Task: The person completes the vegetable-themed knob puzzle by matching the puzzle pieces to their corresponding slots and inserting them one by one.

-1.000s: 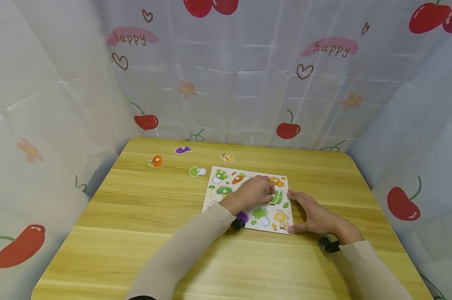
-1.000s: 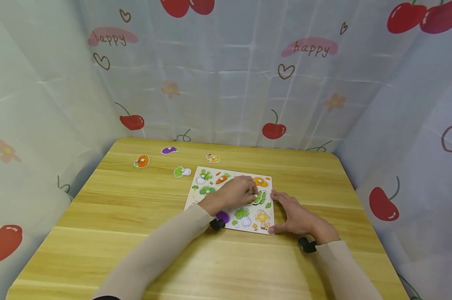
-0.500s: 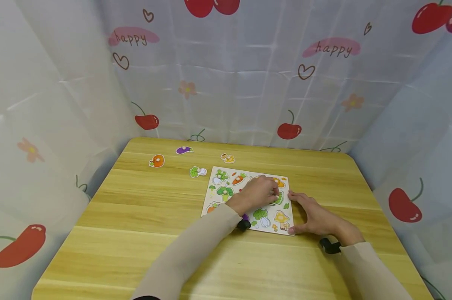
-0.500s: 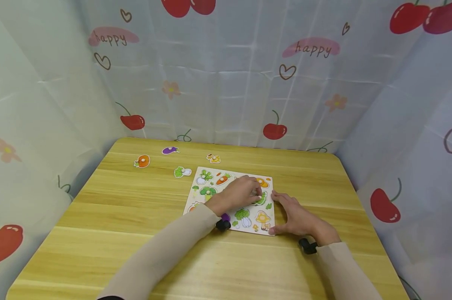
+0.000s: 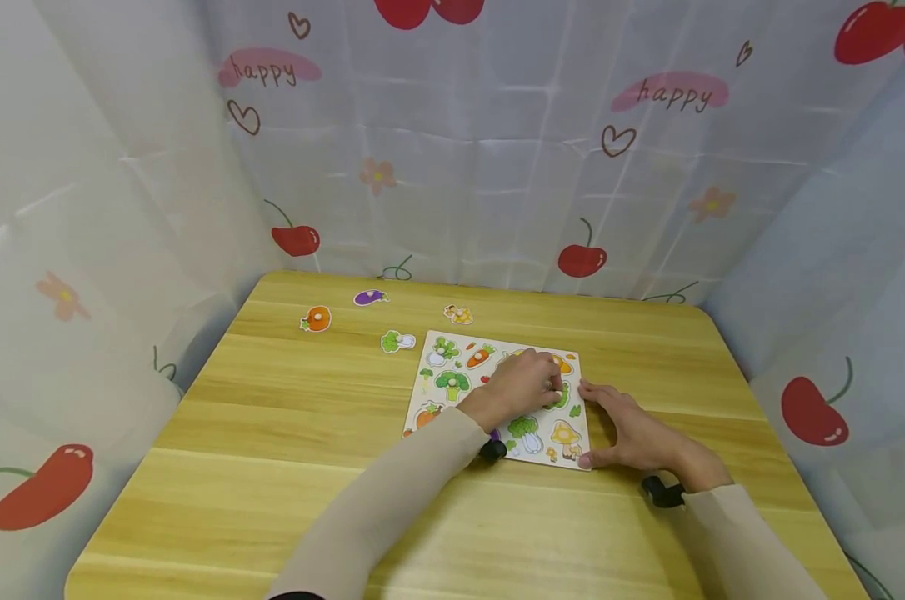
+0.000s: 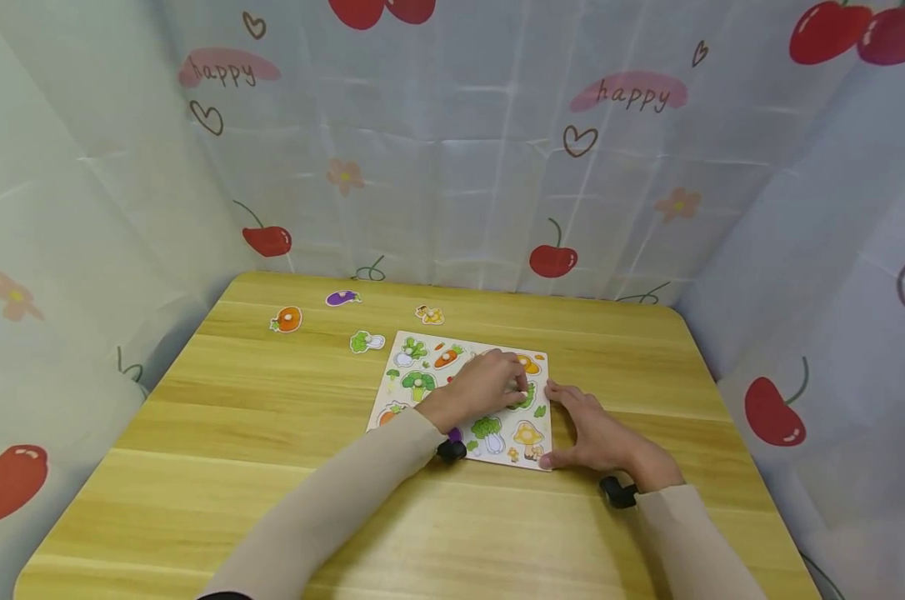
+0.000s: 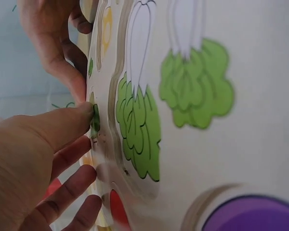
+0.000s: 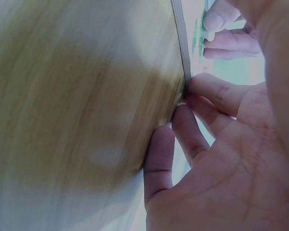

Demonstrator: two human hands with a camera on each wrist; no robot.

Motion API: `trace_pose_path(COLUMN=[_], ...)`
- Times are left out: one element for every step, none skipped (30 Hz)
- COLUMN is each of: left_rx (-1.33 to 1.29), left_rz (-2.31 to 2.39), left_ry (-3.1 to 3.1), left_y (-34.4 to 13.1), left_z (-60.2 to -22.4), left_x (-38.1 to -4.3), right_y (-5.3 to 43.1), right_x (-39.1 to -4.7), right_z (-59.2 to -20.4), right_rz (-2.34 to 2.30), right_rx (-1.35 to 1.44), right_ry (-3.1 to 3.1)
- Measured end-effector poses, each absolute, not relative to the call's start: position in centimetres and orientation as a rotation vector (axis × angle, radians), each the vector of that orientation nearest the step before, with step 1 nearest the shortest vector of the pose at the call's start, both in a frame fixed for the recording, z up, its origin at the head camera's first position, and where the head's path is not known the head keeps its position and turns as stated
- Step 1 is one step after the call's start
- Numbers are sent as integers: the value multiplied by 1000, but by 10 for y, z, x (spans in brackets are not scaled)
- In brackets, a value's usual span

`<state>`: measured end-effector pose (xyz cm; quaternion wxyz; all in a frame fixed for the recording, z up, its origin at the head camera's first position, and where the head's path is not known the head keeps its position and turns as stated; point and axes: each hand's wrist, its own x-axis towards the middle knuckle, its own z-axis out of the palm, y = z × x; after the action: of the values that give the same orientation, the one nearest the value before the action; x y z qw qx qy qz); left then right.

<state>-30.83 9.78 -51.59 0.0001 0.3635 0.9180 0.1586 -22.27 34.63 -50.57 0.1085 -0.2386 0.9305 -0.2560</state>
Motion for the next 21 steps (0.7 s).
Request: trace_pose_path(left_rx=[1134, 1127, 1124, 1122, 1119, 1114, 1114, 1109, 1105, 1099, 1094, 1089, 1088, 1083, 1082, 1081, 1081, 1080, 1079, 1077, 1078], left_rz=[496, 494, 496, 499, 504, 514, 522, 533, 547, 560, 572, 583, 591, 597, 601, 602, 601, 598, 597, 594, 593], left_ry=[2878, 2871, 2862, 2852, 2843, 2833, 2823, 2813, 2803, 2794, 2785, 2777, 2771, 2766, 2763, 2762, 2763, 2766, 2768, 2770, 2770], left_y=[98, 98, 97, 96, 95, 94, 93, 92, 91, 89, 89, 88, 87, 87, 87, 86, 86, 86, 86, 86, 86], left_z=[-515, -514, -513, -512, -512, -511, -510, -510, -510, -510, -510, -510, -510, -510, -510, -510, -511, -511, -511, -511, -511], left_x=[-308, -308, -308, -308, -307, -307, -307, -306, -305, -305, -305, -305, -305, -304, -304, -304, -304, -304, -304, -304, -304], right_y=[346, 346, 346, 346, 346, 346, 346, 346, 346, 346, 346, 346, 346, 346, 346, 346, 346, 345, 345, 345, 345], right_x=[-223, -223, -222, -223, -223, -223, -223, -222, -222, -223, -223, -223, -223, -224, -224, -224, -224, -224, -224, -224, -224], right_z=[-505, -505, -504, -504, -504, -504, -505, -505, -506, -505, -505, -505, -505, -504, -504, -504, -504, -504, -504, -504, -505], right_rz=[-755, -752, -750, -748, -747, -745, -745, -742, -742, -744, -751, -756, -760, -762, -767, -769, -770, -766, -763, -763, -760], right_rx=[-706, -706, -707, -715, -718, -716, -713, -716, -717, -716, -713, -716, -719, -722, -718, -717, -719, -721, -717, -710, -704], right_ry=[2738, 2738, 2739, 2742, 2742, 2744, 2744, 2747, 2748, 2748, 2745, 2743, 2740, 2739, 2736, 2734, 2734, 2735, 2736, 2736, 2736])
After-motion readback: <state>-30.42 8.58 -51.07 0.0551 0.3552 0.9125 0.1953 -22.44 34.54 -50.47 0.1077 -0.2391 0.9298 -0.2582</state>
